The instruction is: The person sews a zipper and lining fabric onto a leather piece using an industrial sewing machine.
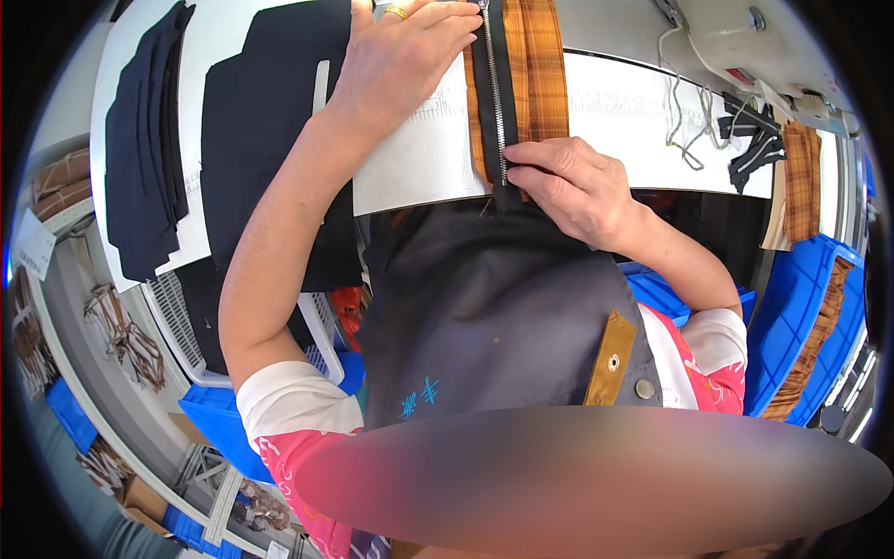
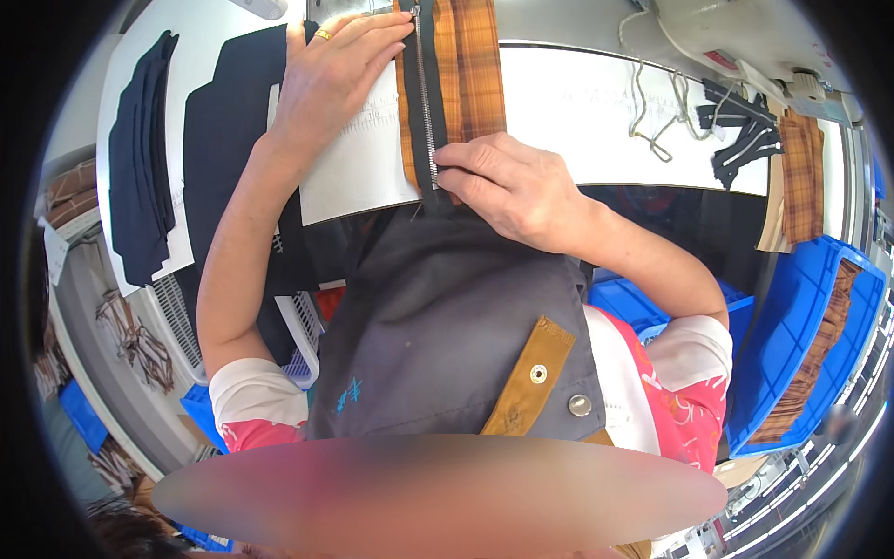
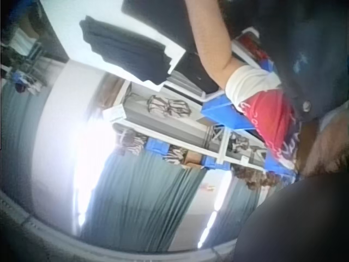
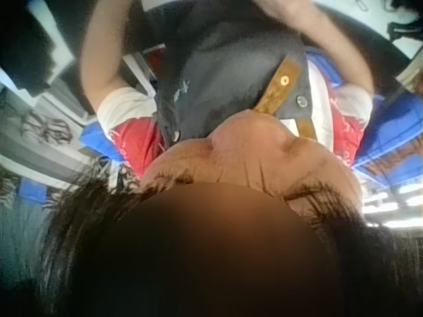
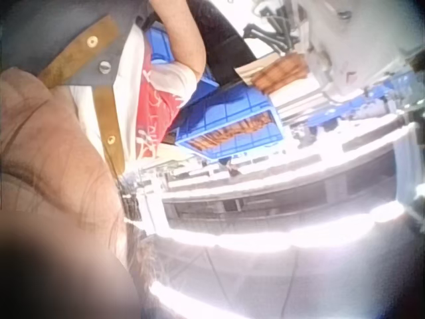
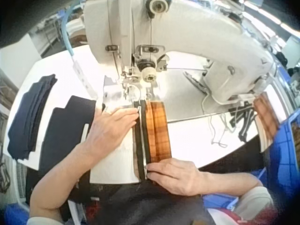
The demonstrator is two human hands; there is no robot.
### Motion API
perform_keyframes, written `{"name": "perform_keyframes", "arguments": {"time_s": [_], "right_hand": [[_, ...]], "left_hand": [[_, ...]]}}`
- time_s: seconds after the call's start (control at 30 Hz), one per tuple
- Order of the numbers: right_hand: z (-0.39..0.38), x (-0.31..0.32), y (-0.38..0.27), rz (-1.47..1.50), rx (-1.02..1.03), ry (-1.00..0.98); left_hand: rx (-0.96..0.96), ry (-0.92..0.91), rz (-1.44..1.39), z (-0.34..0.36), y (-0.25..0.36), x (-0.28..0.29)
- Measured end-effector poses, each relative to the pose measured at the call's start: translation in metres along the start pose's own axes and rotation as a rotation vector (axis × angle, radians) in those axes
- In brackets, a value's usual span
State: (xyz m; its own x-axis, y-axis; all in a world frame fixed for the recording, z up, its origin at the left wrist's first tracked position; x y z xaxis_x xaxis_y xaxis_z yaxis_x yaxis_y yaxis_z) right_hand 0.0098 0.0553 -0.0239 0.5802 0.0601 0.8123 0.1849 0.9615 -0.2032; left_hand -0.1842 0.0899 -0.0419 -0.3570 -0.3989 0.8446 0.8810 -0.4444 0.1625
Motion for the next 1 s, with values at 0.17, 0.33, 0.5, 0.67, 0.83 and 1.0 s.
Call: {"name": "perform_keyframes", "arguments": {"time_s": [0.17,0.33,0.5,0.67,0.83,1.0], "right_hand": [[-0.002,-0.004,-0.004,-0.050,0.031,0.021],[0.001,-0.004,-0.005,-0.056,0.052,-0.010],[0.001,-0.004,-0.002,-0.032,0.084,-0.043],[0.003,-0.005,-0.001,0.007,0.081,-0.042],[0.013,0.000,0.010,0.085,0.021,-0.067],[0.045,-0.008,0.067,-0.317,-0.055,-0.066]], "left_hand": [[0.041,-0.062,-0.130,-0.003,-0.003,-0.002],[0.052,-0.144,-0.199,0.004,0.008,0.012],[0.043,-0.132,-0.234,0.004,0.007,0.012],[0.040,-0.077,-0.197,0.002,0.003,0.010],[0.048,-0.082,-0.109,0.000,0.001,0.005],[0.057,-0.090,-0.148,0.001,0.006,0.009]]}}
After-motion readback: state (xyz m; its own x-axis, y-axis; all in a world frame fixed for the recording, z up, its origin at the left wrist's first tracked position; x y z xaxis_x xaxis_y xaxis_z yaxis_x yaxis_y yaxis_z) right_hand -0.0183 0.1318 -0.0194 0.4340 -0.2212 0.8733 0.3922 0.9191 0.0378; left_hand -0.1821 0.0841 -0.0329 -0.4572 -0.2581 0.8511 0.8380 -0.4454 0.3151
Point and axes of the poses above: each hand's wrist, its own z-axis towards the middle knuckle, its own x-axis out of the back of the hand, y = z × x, the point moved 5 cm from there along z, towards the middle knuckle, and after that the axes turned 8 degrees about -z, right-handed, at the moved point
